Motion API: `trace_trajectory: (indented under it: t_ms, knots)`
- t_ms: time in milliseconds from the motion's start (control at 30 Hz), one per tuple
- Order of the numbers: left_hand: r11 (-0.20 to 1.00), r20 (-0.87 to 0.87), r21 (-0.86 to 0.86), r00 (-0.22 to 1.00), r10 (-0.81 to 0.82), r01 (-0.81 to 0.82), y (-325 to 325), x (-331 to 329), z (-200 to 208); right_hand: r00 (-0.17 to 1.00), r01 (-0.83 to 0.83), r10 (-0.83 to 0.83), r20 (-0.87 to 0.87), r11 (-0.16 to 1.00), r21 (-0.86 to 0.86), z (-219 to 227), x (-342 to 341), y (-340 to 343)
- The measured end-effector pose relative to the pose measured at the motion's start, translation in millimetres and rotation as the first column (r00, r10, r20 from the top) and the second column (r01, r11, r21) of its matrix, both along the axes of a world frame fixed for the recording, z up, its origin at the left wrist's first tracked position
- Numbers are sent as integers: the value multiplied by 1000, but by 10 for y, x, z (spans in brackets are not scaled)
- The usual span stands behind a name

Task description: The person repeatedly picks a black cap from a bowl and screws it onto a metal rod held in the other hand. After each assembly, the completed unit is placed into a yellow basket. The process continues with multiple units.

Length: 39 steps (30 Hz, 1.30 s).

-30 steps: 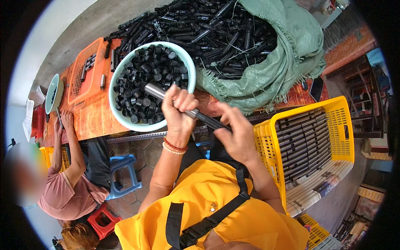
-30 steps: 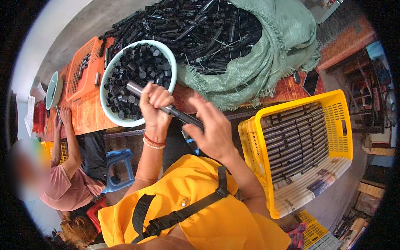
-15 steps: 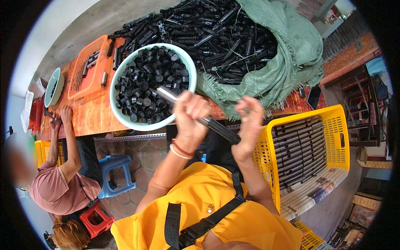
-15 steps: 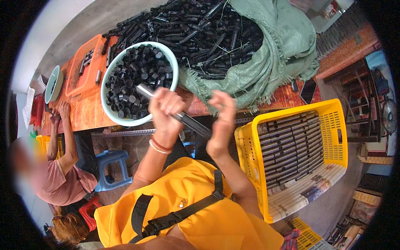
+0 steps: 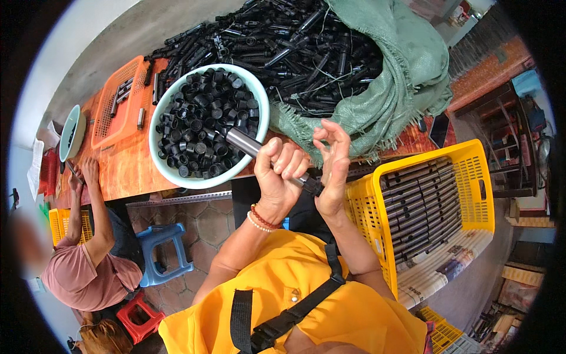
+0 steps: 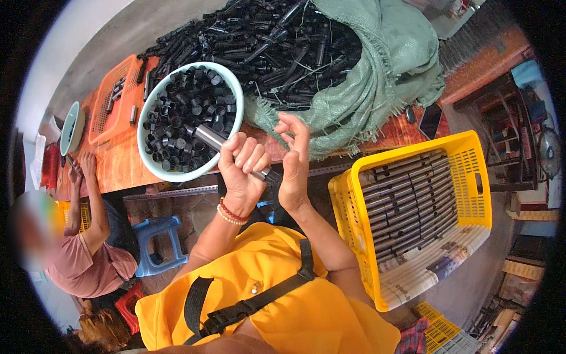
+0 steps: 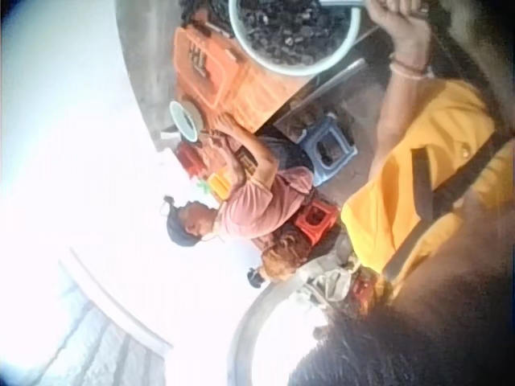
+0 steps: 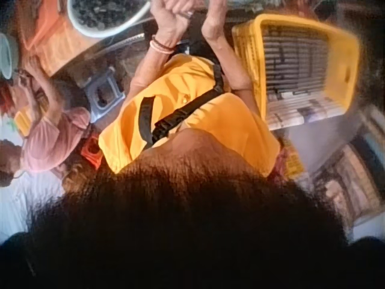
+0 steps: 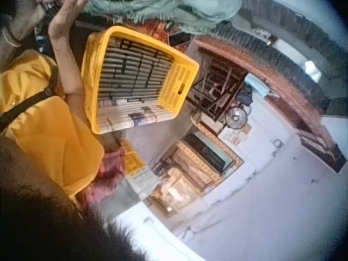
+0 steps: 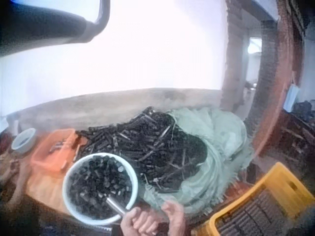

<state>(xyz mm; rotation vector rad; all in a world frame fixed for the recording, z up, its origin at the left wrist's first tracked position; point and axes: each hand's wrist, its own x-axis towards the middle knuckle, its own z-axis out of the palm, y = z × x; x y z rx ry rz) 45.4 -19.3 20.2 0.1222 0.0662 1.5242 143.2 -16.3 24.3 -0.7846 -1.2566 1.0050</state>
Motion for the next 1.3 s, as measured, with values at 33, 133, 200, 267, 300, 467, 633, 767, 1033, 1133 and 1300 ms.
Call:
trace_trajectory:
  t_ms: [33, 133, 200, 267, 300, 467, 633, 767, 1033, 1133, 1300]
  knots:
    - [1000, -18, -3, 1000, 9, -9, 7, 1, 23, 1000, -5, 5, -5, 1000, -8, -13, -5, 10]
    - [1000, -17, 0, 1000, 12, -12, 21, -14, -9, 1000, -14, 14, -12, 1000, -17, -28, -21, 20]
    - [1000, 22, -26, 1000, 4, -3, 24, -8, -14, 1000, -6, 6, -6, 1000, -2, -19, -15, 27]
    - [1000, 27, -21, 1000, -1, 2, 26, -6, -11, 1000, -13, 13, -12, 1000, 5, -17, -27, 36]
    - [1000, 30, -19, 1000, -2, 3, 28, -5, -13, 1000, -17, 17, -15, 1000, 9, -20, -30, 39]
    - [996, 33, -60, 997, -68, 70, -18, 103, -27, 998, -11, 8, 67, 999, 47, -25, -60, 70]
    - [991, 51, -110, 996, -69, 74, 10, 98, -69, 1000, -8, 8, -3, 998, 55, -134, -68, 95]
    - [995, 154, -65, 986, -69, 80, 66, 28, -94, 998, 40, -37, -51, 998, 53, -162, -25, 105]
    - [997, 210, -68, 977, -19, 34, 141, -148, -73, 992, 21, -7, 129, 994, -105, -387, 168, -131]
    - [997, 145, -77, 989, 13, -1, 128, -145, -78, 999, 22, -15, 48, 988, -152, -417, 140, -136]
    - [996, 8, -54, 998, 66, -66, 110, -136, -60, 963, 45, -73, -258, 992, -115, -334, 70, -5]
